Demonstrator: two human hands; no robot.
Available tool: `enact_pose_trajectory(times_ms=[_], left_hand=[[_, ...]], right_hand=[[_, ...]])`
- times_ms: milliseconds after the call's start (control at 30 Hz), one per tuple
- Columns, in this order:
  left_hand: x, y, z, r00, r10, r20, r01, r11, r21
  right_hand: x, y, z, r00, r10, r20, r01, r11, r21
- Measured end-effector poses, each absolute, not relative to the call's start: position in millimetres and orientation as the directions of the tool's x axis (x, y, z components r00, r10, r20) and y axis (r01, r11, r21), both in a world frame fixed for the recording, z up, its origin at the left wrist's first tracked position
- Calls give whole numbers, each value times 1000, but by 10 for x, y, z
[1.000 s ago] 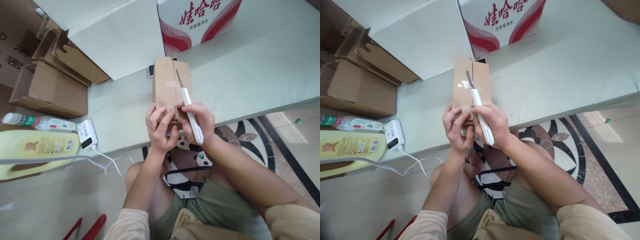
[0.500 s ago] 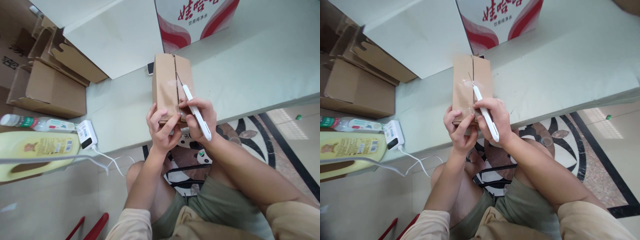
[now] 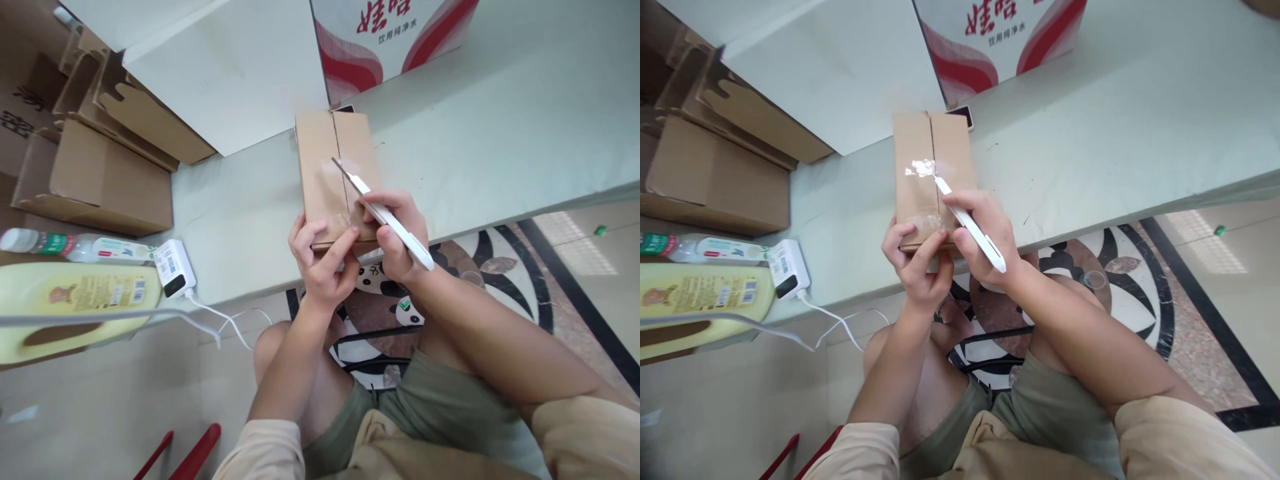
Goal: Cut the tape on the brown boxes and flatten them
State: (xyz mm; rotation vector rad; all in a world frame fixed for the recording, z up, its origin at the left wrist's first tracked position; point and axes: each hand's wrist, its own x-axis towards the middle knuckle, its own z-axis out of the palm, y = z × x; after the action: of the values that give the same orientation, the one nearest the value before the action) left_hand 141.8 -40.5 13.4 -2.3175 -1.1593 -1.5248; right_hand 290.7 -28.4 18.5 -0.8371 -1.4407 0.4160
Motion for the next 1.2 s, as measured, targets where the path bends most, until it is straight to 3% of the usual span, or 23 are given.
enact_pose_trajectory(times_ms=[167,367,533,833,1000,1200], left_hand=[[1411,-389,102,148,507,849,653,-695,301],[1441,-448,126,177,502,847,651,-705,282],[1462,-462,148,197,488,850,610,-740,284],[1465,-457,154,222,465,857,614,-749,248],[1467,-455,142,226,457,860,640,-735,222],[1465,-453,171,242,457,856,671,-716,193]], right_hand=[[2884,-224,165,260,715,649,56,660,-749],[3010,-45,120,460,692,556,103,581,-807],[3082,-48,105,398,688,607,212,575,-790],[3059,-62,77,463,708,534,27,590,-807],[3100,6,-19,405,662,630,131,640,-757],[3074,-30,61,412,642,646,187,635,-750]])
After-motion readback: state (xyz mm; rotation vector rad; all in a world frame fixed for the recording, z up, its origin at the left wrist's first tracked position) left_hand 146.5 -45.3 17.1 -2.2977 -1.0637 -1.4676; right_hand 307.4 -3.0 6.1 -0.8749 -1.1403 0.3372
